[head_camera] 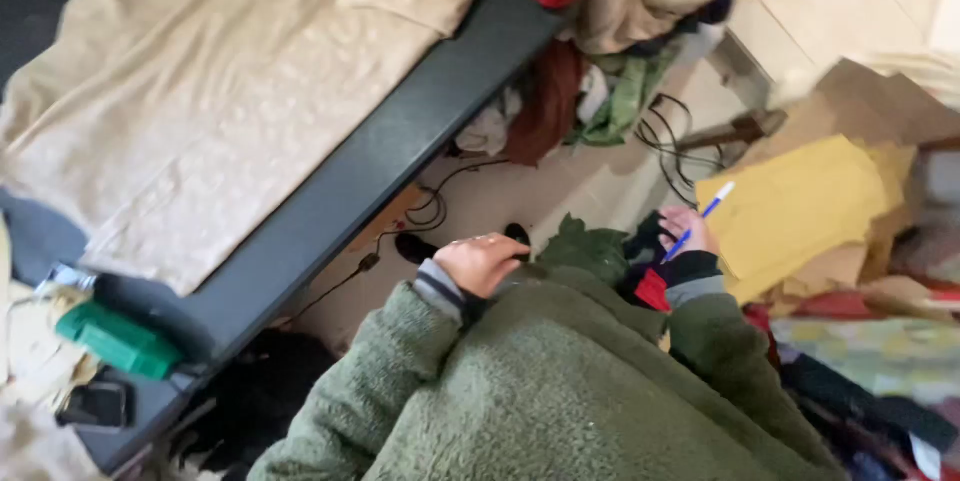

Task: The person is cutting fabric according to paper patterns using an electric rotary cutter.

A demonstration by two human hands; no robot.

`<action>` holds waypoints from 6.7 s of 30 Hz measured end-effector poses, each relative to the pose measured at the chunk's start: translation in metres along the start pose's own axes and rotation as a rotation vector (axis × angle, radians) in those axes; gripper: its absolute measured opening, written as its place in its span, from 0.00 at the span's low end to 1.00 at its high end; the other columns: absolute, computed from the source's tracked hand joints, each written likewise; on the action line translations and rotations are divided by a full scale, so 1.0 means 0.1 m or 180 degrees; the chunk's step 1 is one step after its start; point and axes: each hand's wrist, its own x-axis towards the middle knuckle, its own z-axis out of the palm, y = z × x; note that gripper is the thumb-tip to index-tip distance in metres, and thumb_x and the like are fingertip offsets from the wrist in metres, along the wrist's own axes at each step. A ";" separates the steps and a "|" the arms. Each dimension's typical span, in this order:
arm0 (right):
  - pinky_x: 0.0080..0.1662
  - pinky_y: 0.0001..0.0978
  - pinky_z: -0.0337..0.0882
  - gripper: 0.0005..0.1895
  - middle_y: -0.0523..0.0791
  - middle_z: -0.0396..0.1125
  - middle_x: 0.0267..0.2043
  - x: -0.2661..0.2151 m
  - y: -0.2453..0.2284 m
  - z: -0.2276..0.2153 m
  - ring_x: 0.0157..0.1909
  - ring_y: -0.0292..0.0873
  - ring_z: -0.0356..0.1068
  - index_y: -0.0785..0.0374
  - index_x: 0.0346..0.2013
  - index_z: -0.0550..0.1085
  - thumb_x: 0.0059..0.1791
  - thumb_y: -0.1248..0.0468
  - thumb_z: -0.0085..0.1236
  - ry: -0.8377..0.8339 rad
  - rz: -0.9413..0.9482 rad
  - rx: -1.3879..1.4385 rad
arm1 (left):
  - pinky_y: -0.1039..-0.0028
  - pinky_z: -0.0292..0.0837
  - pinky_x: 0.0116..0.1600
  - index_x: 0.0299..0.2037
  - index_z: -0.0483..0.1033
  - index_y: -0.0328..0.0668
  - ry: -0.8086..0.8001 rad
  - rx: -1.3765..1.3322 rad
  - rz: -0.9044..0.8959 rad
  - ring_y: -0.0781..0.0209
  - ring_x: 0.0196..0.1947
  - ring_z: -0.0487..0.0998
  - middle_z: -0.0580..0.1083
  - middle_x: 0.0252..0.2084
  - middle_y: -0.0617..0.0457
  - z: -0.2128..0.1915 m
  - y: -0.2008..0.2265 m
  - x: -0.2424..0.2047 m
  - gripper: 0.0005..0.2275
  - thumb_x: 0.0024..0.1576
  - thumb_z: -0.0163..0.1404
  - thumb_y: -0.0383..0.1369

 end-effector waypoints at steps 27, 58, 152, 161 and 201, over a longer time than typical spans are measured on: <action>0.56 0.39 0.72 0.32 0.51 0.65 0.58 -4.07 1.92 6.65 0.58 0.50 0.69 0.64 0.63 0.69 0.49 0.53 0.64 -0.4675 -0.2686 -0.3428 | 0.74 0.69 0.40 0.53 0.83 0.41 0.5294 0.0353 -0.3128 0.63 0.33 0.70 0.68 0.35 0.51 -1.19 -1.73 -4.61 0.11 0.61 0.59 0.30; 0.46 0.48 0.79 0.24 0.57 0.73 0.44 -2.29 -0.30 5.55 0.44 0.54 0.77 0.76 0.52 0.70 0.44 0.66 0.63 -0.3069 0.0058 -0.2879 | 0.60 0.64 0.59 0.43 0.80 0.55 0.3119 0.0674 -0.1400 0.59 0.50 0.76 0.77 0.48 0.63 -1.67 -1.93 -2.51 0.08 0.57 0.55 0.27; 0.53 0.41 0.71 0.45 0.50 0.74 0.48 0.01 -1.94 7.39 0.49 0.51 0.74 0.55 0.64 0.71 0.32 0.55 0.71 -0.3790 -0.1663 -0.6834 | 0.57 0.56 0.68 0.68 0.67 0.46 0.2514 0.1339 -0.1521 0.61 0.69 0.62 0.58 0.75 0.56 -1.69 -2.77 -0.16 0.28 0.57 0.56 0.42; 0.53 0.41 0.72 0.48 0.51 0.75 0.49 0.16 -1.78 7.73 0.48 0.51 0.75 0.57 0.65 0.71 0.30 0.54 0.75 -0.4134 -0.2227 -0.7302 | 0.55 0.59 0.67 0.67 0.68 0.46 0.2525 0.1378 -0.1382 0.60 0.67 0.64 0.58 0.75 0.56 -1.64 -2.82 -0.15 0.26 0.57 0.55 0.42; 0.49 0.48 0.72 0.46 0.54 0.75 0.45 -1.25 -0.61 8.66 0.46 0.59 0.74 0.51 0.62 0.74 0.29 0.49 0.72 -0.4984 -0.2882 -0.7335 | 0.51 0.56 0.71 0.55 0.74 0.54 0.3012 0.1319 -0.1108 0.63 0.68 0.68 0.70 0.66 0.60 -1.51 -2.79 -0.31 0.16 0.55 0.50 0.36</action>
